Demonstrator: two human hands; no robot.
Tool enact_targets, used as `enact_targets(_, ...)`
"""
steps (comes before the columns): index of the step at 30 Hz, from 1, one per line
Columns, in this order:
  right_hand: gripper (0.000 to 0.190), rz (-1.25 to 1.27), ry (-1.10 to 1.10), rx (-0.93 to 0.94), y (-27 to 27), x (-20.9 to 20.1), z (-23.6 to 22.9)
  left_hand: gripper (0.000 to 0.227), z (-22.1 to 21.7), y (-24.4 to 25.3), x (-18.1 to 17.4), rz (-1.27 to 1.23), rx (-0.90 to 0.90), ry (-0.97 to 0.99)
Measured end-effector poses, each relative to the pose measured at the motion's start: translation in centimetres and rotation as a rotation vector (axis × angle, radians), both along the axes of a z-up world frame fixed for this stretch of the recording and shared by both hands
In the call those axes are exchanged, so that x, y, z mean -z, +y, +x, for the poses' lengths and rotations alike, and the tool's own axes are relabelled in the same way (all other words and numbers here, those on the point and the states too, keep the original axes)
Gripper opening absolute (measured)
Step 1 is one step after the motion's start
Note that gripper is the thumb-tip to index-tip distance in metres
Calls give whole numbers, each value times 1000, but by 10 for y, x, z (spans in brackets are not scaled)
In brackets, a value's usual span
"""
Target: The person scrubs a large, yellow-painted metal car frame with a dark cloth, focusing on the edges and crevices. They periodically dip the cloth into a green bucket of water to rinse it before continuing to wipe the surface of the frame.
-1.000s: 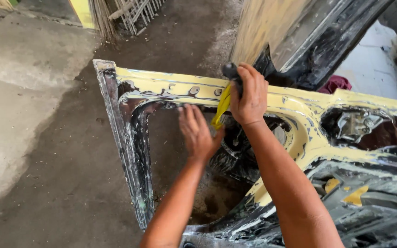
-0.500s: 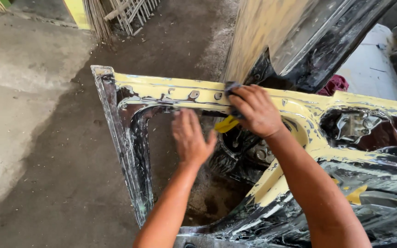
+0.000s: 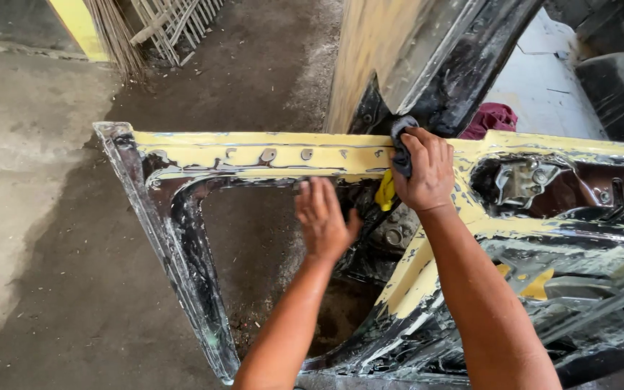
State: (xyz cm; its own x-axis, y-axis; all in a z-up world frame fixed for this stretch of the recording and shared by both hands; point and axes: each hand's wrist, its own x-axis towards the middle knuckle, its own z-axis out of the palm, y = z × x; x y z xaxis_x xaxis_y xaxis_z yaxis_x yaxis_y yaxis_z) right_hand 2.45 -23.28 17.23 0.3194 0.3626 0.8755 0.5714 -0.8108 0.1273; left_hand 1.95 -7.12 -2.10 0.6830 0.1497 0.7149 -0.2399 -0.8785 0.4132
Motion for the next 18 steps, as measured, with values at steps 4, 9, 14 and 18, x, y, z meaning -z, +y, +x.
enact_targets(4, 38, 5, 11, -3, -1, -1, 1, 88, 14, -17, 3, 93, 175, -108)
enact_targets(9, 38, 16, 29, -3, -1, 4, -1, 72, -8, 74, -20, 232, 68, 254)
enact_targets(14, 40, 6, 38, 0, -4, 3, 0, 85, -14, 38, -18, -3, -75, -95)
enact_targets(18, 38, 7, 28, 14, -6, 5, 3, 84, 11, -15, 15, 331, 189, 113)
